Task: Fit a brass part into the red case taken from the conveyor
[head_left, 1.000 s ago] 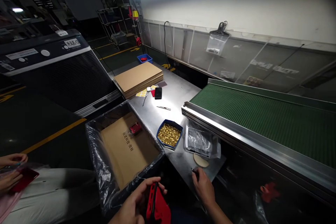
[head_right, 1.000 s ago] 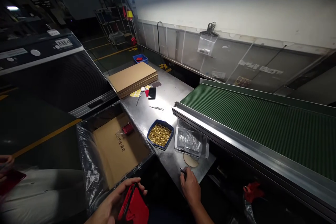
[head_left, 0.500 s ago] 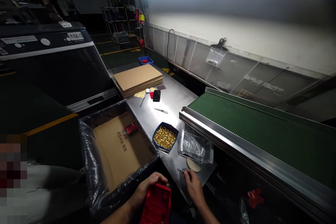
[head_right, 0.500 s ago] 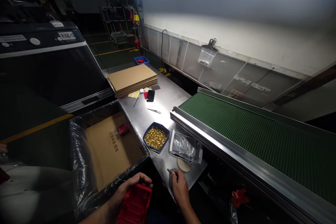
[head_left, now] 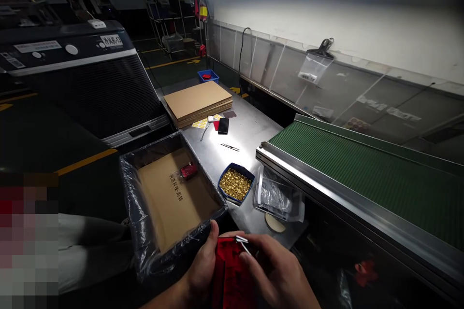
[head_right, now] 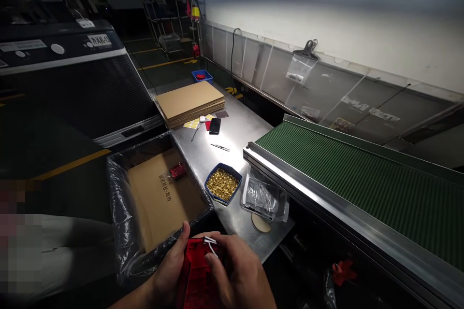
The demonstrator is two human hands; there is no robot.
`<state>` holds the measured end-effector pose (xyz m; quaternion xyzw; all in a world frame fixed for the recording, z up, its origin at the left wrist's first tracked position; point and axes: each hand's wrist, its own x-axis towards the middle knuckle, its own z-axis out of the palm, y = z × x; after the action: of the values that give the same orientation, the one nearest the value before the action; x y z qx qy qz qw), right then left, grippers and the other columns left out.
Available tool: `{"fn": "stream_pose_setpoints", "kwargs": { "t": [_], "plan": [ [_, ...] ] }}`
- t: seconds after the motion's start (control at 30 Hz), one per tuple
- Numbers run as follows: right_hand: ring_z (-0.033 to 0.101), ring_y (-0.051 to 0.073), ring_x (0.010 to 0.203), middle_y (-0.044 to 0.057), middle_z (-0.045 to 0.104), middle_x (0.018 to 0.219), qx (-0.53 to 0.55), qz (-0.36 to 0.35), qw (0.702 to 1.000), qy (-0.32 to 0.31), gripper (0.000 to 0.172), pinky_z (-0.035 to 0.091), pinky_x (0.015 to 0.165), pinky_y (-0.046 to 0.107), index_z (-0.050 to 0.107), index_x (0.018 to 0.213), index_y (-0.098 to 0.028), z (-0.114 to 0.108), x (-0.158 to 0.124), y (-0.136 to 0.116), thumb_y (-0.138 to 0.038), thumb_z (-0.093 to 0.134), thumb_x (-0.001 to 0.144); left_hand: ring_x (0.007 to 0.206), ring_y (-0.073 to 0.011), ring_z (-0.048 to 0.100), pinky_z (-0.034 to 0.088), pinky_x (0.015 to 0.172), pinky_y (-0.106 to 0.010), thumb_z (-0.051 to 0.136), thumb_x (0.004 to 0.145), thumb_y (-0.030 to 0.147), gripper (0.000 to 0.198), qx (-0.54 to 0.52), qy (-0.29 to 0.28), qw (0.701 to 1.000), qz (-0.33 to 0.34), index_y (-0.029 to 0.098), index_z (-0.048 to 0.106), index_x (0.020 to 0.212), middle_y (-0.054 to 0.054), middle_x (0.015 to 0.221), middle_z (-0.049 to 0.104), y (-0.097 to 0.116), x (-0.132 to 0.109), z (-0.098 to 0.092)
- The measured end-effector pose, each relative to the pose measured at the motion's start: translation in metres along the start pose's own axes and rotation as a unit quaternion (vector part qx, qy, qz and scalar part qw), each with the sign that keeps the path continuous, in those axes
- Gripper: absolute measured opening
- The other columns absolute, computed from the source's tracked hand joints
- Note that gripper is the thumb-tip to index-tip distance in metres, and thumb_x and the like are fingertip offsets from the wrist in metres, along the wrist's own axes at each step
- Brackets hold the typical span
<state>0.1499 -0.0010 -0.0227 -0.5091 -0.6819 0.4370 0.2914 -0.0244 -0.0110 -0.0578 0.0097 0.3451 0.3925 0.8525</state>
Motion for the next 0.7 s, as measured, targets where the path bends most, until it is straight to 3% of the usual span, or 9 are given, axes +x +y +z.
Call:
{"fn": "stream_pose_setpoints", "kwargs": {
  "t": [0.13, 0.33, 0.5, 0.63, 0.7],
  "plan": [
    [0.070, 0.015, 0.072, 0.000, 0.072, 0.082, -0.076, -0.071, 0.995, 0.006, 0.014, 0.057, 0.063, 0.023, 0.066, 0.100, -0.026, 0.010, -0.001, -0.011, -0.032, 0.057, 0.092, 0.098, -0.0321, 0.069, 0.050, 0.089, -0.038, 0.040, 0.087, 0.078, 0.088, 0.021, 0.048, 0.999, -0.007, 0.004, 0.050, 0.134, -0.021, 0.105, 0.071, 0.003, -0.004, 0.006],
    [0.069, 0.014, 0.069, 0.000, 0.070, 0.080, -0.102, -0.099, 0.990, 0.013, 0.013, 0.056, 0.058, 0.023, 0.065, 0.102, -0.025, 0.014, 0.001, -0.014, -0.028, 0.056, 0.092, 0.106, -0.0365, 0.066, 0.048, 0.095, -0.042, 0.056, 0.076, 0.082, 0.095, 0.034, 0.031, 0.999, -0.014, 0.006, 0.052, 0.133, -0.022, 0.108, 0.070, 0.001, -0.007, 0.005],
    [0.068, 0.014, 0.071, 0.000, 0.070, 0.083, -0.096, -0.108, 0.990, 0.004, 0.015, 0.056, 0.060, 0.023, 0.065, 0.104, -0.026, 0.010, 0.001, -0.017, -0.027, 0.055, 0.094, 0.101, -0.0346, 0.068, 0.049, 0.092, -0.040, 0.055, 0.077, 0.081, 0.093, 0.067, 0.038, 0.997, -0.020, 0.007, 0.054, 0.131, -0.020, 0.104, 0.072, 0.001, -0.008, 0.006],
    [0.069, 0.012, 0.088, 0.000, 0.072, 0.101, -0.040, -0.109, 0.993, -0.030, 0.021, 0.055, 0.076, 0.020, 0.063, 0.112, -0.029, 0.005, 0.000, -0.019, -0.021, 0.052, 0.096, 0.095, -0.0349, 0.070, 0.051, 0.088, -0.042, 0.053, 0.079, 0.079, 0.090, 0.076, 0.039, 0.996, -0.026, 0.006, 0.055, 0.130, -0.021, 0.100, 0.072, -0.001, -0.007, 0.006],
    [0.069, 0.012, 0.088, 0.000, 0.072, 0.099, -0.022, -0.106, 0.994, -0.031, 0.020, 0.055, 0.076, 0.020, 0.063, 0.110, -0.028, 0.005, -0.002, -0.019, -0.021, 0.051, 0.096, 0.096, -0.0357, 0.069, 0.050, 0.089, -0.043, 0.053, 0.079, 0.079, 0.090, 0.067, 0.036, 0.997, -0.028, 0.006, 0.055, 0.131, -0.021, 0.101, 0.072, -0.002, -0.007, 0.005]
  ]
}}
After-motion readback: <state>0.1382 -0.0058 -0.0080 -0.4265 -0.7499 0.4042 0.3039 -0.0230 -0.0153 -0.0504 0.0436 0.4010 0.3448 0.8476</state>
